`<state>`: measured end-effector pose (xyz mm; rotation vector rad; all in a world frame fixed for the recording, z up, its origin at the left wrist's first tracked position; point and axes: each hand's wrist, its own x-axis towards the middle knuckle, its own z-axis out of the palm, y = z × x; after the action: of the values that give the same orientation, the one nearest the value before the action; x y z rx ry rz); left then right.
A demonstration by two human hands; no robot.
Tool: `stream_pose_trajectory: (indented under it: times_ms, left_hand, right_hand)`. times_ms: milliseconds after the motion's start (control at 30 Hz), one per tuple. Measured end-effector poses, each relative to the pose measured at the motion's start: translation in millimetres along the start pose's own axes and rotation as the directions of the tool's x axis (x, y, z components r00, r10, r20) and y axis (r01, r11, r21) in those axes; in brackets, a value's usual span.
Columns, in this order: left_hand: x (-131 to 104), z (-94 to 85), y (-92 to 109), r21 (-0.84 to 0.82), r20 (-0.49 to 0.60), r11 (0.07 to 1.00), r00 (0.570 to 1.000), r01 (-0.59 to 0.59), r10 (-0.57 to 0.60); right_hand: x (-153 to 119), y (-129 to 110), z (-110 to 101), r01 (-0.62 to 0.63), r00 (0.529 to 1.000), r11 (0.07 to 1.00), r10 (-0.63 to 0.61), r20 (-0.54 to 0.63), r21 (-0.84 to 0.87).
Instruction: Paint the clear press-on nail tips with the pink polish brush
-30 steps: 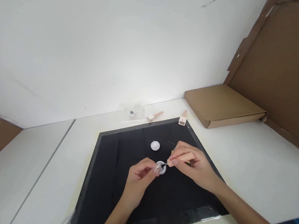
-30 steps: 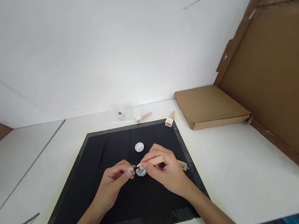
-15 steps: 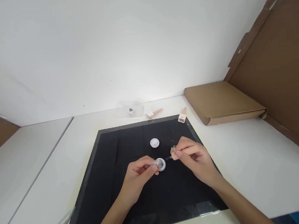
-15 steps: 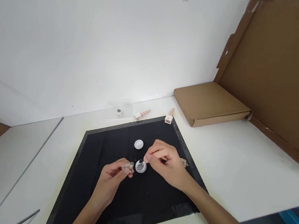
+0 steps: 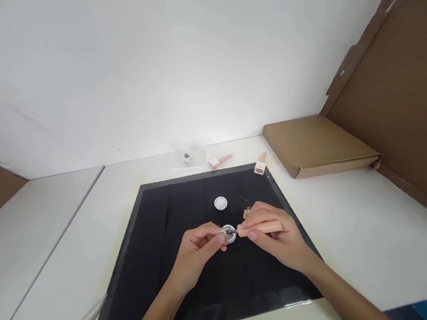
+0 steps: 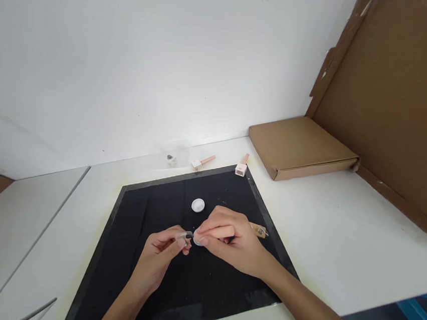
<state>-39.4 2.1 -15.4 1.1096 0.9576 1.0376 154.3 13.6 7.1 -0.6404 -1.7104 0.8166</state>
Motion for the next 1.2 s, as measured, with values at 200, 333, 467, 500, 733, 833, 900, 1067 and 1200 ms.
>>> stream_pose_trajectory:
  times_ms: [200, 333, 467, 500, 733, 833, 900, 1067, 1200]
  left_hand:
    - [-1.4, 1.8, -1.3, 0.014, -0.008, 1.000, 1.000, 0.015, -0.015]
    - [-1.3, 3.4, -0.8, 0.016, 0.000, 1.000, 1.000, 0.016, -0.016]
    - [-1.6, 4.5, 0.6, 0.034, -0.008, 0.999, 1.000, 0.030, -0.030]
    - [-1.7, 4.8, 0.8, 0.037, -0.009, 0.999, 1.000, 0.030, -0.029]
    - [-2.6, 6.2, -1.6, 0.097, 0.022, 0.995, 1.000, -0.006, 0.004]
    - [-2.8, 6.7, -2.6, 0.126, 0.020, 0.992, 1.000, -0.009, 0.006]
    - [-2.4, 7.7, -1.6, 0.118, 0.017, 0.993, 1.000, 0.004, -0.006]
    - [-1.4, 8.8, 0.8, 0.088, -0.011, 0.995, 0.999, 0.042, -0.042]
    - [-1.8, 7.7, -0.9, 0.057, -0.046, 0.997, 0.998, 0.044, -0.042]
  right_hand:
    - [-0.2, -0.8, -0.5, 0.020, 0.998, 0.997, -0.024, -0.054, -0.068]
    - [1.3, -1.3, 0.2, 0.003, 1.000, 1.000, -0.002, 0.018, -0.030]
    - [1.3, 0.3, 0.3, 0.000, 0.998, 0.995, -0.006, -0.057, -0.102]
    - [1.1, 0.6, 0.1, -0.006, 0.998, 0.996, 0.000, -0.063, -0.092]
    - [1.5, -1.5, 0.9, -0.028, 1.000, 0.997, 0.028, -0.002, -0.071]
    - [3.1, -3.7, 1.2, -0.005, 0.998, 0.994, -0.002, -0.062, -0.107]
    - [4.3, -5.4, 1.2, 0.018, 0.999, 0.998, -0.021, -0.043, -0.065]
    - [5.2, -5.7, 0.2, 0.018, 1.000, 0.994, -0.019, -0.009, -0.105]
    - [3.8, -4.5, -0.5, 0.037, 0.995, 0.986, -0.051, -0.082, -0.165]
